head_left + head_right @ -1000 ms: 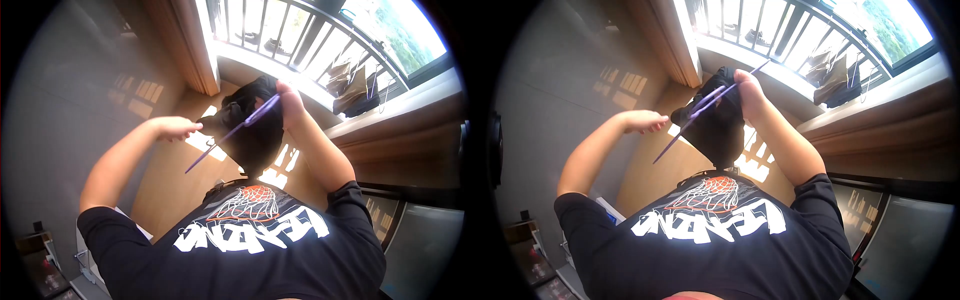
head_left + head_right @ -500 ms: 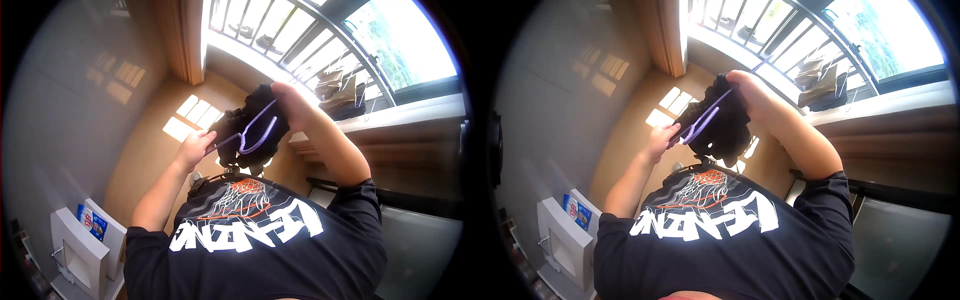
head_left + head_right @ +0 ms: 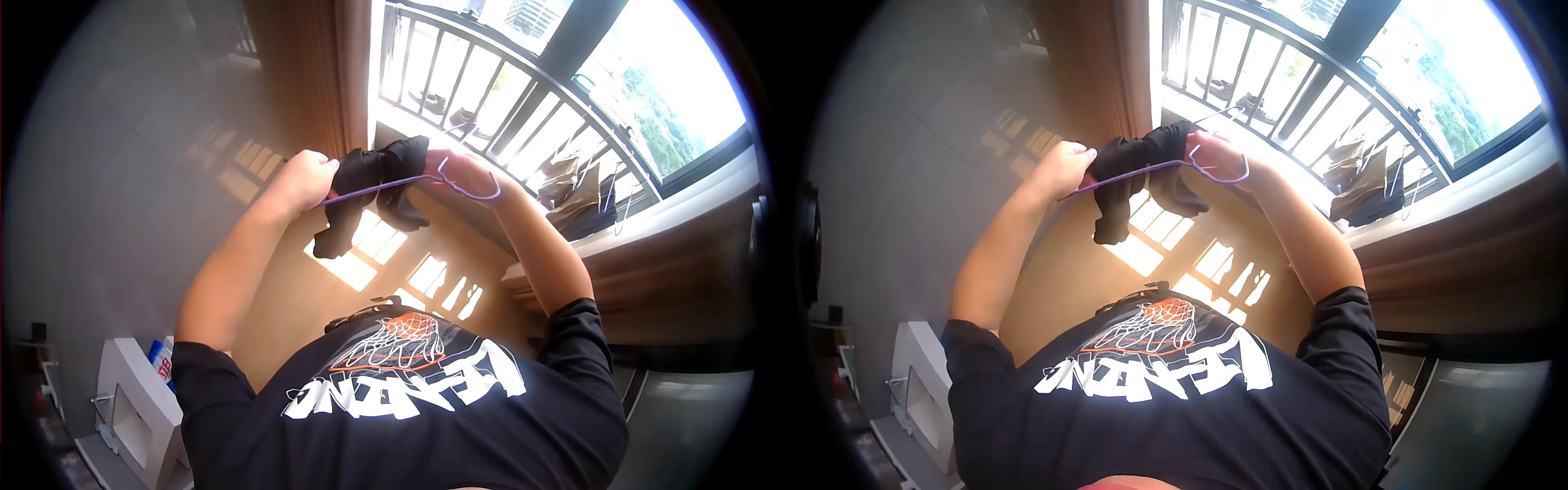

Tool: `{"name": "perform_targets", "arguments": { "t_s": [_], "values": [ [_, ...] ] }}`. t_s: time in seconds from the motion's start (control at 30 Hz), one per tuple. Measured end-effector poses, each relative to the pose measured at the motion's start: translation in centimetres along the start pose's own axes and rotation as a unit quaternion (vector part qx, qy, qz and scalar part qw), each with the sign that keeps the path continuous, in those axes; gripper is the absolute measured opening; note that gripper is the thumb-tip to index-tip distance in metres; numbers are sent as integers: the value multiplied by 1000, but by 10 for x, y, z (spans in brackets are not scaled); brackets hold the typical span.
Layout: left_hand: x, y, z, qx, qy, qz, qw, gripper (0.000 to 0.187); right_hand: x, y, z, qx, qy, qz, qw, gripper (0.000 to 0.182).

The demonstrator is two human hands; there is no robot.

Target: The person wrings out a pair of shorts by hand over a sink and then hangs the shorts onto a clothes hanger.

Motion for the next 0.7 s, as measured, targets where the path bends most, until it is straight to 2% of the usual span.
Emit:
{"name": "perform_targets", "arguments": {
  "t_s": [0.03,0.1,0.13,0.2,0.23,0.27,0.37,0.4,0.43,0.5,0.53,0.57,0.6,0.63,0.7],
  "values": [
    [-11,-7,-1,-4,-9,31,999,36,18,5,5,-31,67,-20,997,55],
    [-28,-9,1,-18,-50,58,997,34,17,21,18,-47,72,39,996,40],
    [-39,-17,-9,-25,-64,51,996,33,18,32,25,-100,54,17,993,38],
    [-62,-4,-3,-5,-118,-17,993,30,5,53,44,-129,7,101,987,34],
    [-73,-3,-11,-5,-127,-66,990,30,-1,59,46,-98,-27,209,973,32],
    [-84,3,-10,6,-129,-72,989,29,-5,66,40,-110,-57,225,966,30],
    [-94,-9,-23,1,-131,-107,986,25,-34,61,59,-215,-21,295,931,33],
    [-89,-12,-32,-10,-130,-123,984,24,-26,56,53,-202,-167,138,955,35],
    [-82,-9,-36,-19,-135,-123,983,24,-17,55,43,-182,-304,-28,935,37],
    [-67,4,-30,-32,-149,-123,981,24,6,32,33,-146,-327,-133,924,46],
    [-59,12,-28,-48,-139,-122,982,24,14,7,42,-58,-188,72,978,49],
    [-49,20,-29,-63,-137,-132,980,23,29,-16,44,40,-40,275,960,52],
    [-38,33,-23,-85,-120,-173,974,23,54,-7,31,-4,59,382,922,51],
    [-25,50,-18,-107,-104,-214,965,23,81,6,17,-49,157,480,862,51],
    [0,70,-17,-142,-80,-276,947,21,92,-12,16,-118,180,600,771,50]
  ]
}}
Point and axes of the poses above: each hand's wrist, its own z-axis towards the middle knuckle, its own x-axis out of the palm, y = z × x, the point moved 5 cm from there along z, towards the middle knuckle
